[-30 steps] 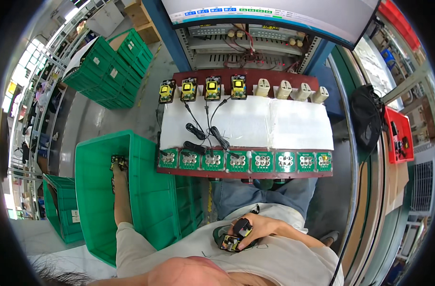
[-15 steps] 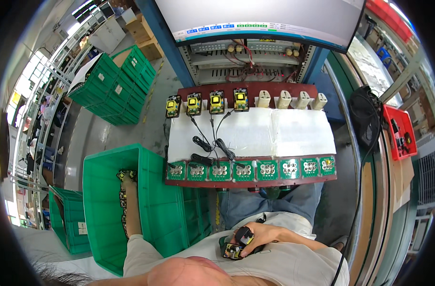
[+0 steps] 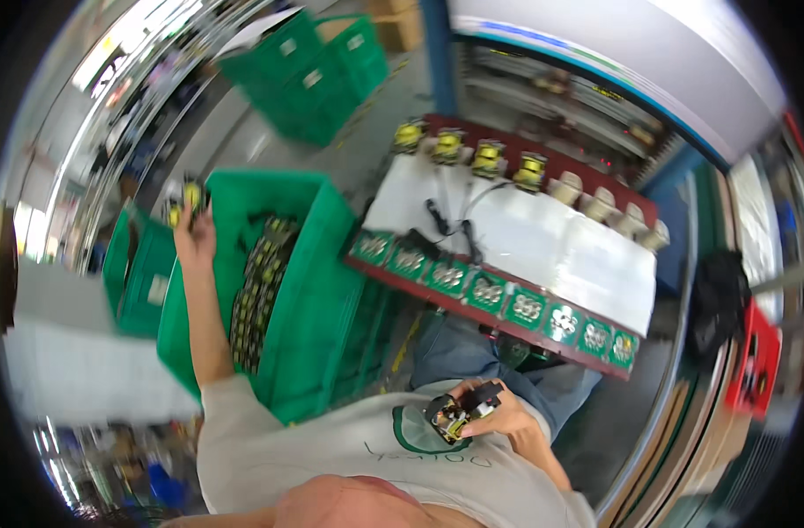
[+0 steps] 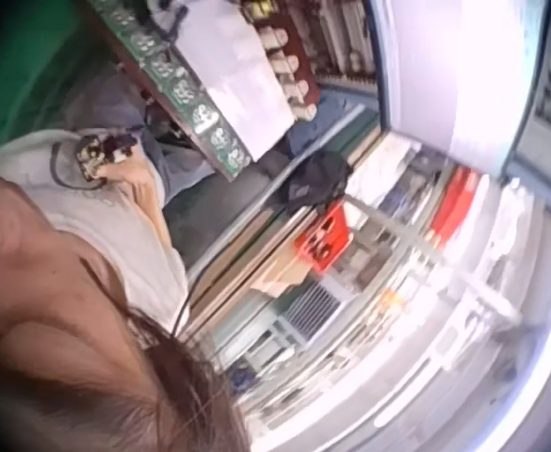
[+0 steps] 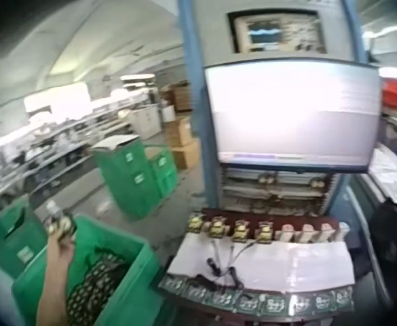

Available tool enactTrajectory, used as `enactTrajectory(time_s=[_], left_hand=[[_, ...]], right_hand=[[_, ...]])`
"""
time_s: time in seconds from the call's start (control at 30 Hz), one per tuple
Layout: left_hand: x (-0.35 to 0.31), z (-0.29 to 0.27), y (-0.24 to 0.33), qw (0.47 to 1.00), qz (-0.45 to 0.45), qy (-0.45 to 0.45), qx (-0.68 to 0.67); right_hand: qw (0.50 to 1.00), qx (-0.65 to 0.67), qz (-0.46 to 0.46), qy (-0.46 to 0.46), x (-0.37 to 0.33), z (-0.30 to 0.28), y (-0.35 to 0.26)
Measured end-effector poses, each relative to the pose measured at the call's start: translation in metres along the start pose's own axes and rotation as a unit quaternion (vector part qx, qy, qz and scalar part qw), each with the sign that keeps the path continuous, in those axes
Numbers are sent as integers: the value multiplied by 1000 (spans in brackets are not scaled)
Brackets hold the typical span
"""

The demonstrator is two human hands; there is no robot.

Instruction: The recorder is testing power modules by plugging them into a test bench, checking the status on a monitor, and sorting them into bins.

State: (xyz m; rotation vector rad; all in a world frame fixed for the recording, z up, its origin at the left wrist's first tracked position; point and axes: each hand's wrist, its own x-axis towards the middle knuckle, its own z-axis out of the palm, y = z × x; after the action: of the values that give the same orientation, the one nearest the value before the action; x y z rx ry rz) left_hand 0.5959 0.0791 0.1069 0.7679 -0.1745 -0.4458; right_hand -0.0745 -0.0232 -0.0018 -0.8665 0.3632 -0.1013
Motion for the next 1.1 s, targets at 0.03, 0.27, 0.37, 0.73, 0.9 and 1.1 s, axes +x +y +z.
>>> enactTrajectory(time_s=[0.03, 0.27, 0.37, 0.73, 0.9, 1.1], left_hand=[[-41, 80, 3, 998, 35, 49, 20], [-163, 179, 64, 969, 41, -240, -45], [-213, 193, 45, 957, -71, -282, -18], [-329, 353, -252, 814, -469, -341, 42], [-317, 386, -350, 840, -461, -277, 65], [-288, 389, -394, 834, -461, -277, 121]], right_hand=[[1000, 4, -20, 16, -7, -6, 3], [981, 37, -157, 104, -28, -6, -35], [949, 68, -267, 152, -56, -16, -77], [861, 55, -301, 405, -77, -149, -248], [846, 16, -308, 435, -53, -191, -269], [840, -16, -283, 463, -31, -203, -273]])
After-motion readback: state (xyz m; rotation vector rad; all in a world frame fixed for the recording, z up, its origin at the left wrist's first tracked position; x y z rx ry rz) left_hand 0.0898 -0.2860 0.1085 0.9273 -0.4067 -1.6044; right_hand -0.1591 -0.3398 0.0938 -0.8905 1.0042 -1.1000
